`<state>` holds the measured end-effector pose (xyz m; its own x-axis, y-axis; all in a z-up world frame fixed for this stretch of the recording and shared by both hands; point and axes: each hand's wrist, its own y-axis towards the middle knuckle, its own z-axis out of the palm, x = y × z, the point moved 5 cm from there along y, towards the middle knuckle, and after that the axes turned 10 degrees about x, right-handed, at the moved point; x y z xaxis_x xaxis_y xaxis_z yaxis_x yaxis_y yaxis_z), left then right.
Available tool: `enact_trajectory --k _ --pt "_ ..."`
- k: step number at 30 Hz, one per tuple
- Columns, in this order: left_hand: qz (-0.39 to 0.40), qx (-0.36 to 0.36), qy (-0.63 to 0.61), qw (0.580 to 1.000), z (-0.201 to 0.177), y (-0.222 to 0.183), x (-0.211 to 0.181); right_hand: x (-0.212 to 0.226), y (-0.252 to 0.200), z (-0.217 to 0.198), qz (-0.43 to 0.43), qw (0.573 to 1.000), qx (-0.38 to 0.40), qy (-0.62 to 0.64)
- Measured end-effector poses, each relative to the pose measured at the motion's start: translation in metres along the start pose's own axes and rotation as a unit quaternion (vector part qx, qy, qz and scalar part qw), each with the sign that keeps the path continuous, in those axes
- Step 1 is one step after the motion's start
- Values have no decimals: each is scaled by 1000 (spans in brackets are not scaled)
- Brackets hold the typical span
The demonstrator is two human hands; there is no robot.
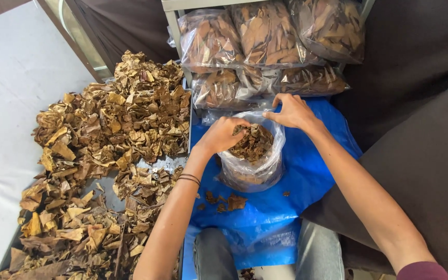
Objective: Stuffing dried leaves into plastic bags from a large pile on a tarp
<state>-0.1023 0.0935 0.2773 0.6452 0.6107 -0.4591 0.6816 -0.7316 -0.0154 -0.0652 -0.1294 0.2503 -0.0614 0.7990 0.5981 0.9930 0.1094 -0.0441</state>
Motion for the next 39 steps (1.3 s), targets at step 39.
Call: enact_trajectory --k 39 --pt "-280 -84 -30 956 -48 -276 140 273 -26 205 -371 887 269 -55"
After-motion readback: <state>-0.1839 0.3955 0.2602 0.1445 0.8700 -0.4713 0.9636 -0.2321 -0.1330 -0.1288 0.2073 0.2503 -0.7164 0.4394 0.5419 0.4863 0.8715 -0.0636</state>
